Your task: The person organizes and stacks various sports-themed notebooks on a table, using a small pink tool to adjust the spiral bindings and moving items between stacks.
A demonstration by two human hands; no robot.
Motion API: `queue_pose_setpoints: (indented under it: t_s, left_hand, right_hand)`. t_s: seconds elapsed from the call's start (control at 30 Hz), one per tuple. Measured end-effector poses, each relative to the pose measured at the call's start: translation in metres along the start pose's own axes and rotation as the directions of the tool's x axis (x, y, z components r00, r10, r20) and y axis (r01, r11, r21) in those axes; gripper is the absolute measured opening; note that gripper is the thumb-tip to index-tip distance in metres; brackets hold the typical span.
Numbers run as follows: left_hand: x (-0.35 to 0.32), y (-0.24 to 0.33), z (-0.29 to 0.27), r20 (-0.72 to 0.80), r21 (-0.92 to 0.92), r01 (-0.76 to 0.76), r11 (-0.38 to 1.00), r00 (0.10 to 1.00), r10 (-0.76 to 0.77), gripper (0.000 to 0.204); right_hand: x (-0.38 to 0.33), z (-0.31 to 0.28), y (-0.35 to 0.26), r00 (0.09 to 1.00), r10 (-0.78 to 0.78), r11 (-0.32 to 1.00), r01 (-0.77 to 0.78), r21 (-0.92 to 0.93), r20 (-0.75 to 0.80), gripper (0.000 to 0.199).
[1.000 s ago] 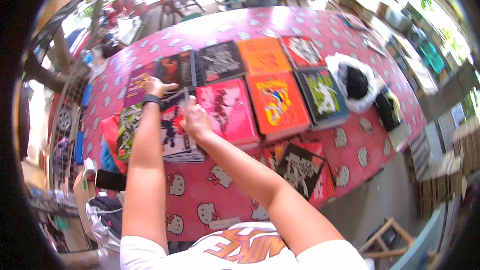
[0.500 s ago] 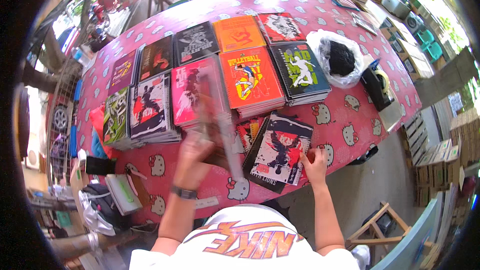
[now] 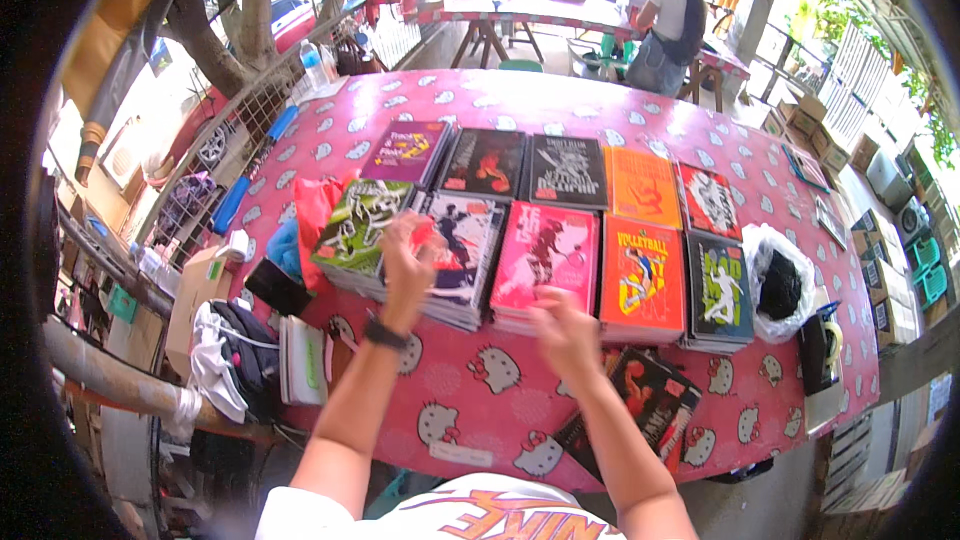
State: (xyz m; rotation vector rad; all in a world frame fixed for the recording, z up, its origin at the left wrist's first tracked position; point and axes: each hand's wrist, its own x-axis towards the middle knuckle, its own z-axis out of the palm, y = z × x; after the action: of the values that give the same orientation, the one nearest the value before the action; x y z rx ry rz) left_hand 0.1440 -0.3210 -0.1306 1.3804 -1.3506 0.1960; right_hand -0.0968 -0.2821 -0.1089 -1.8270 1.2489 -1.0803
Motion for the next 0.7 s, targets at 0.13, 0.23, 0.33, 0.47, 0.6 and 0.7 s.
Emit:
queue_pose_setpoints:
  t_s: [0.13,0.23,0.33,0.47,0.6,0.7]
  left_hand:
    - [0.114,-0.135,0.006,0.002,0.288,0.235,0.928,0.969,-0.246,0.029]
    - [0.147,-0.216,0.004,0.017,0.512,0.322,0.796,0.923,-0.384,0.046]
    - [0.141,-0.210,0.071,0.194,0.606,0.425,0.673,0.741,-0.643,0.063]
    - [0.171,-0.262,0.063,0.148,0.663,0.048,0.747,0.970,-0.194,0.038]
    - [0.213,-0.269,-0.013,-0.047,0.702,-0.141,0.698,0.969,0.243,0.026]
    - [0.184,-0.188,-0.073,-0.019,-0.044,0.195,0.980,0.981,-0.196,0.037]
  right_hand:
    - [0.104,0.167,-0.041,0.931,0.034,0.979,0.041,-0.198,0.363,0.060]
    - [0.139,0.262,-0.074,0.926,0.051,0.865,0.145,-0.480,0.373,0.077]
    - [0.167,0.271,-0.031,0.904,0.273,0.745,0.017,-0.667,0.328,0.086]
    - [0.170,0.247,-0.036,0.947,0.141,0.969,-0.074,-0.234,0.288,0.073]
    - [0.138,0.181,-0.060,0.981,-0.168,0.927,0.126,0.354,0.092,0.069]
    - [0.071,0.031,-0.038,0.980,-0.153,0.820,0.052,0.570,0.131,0.061]
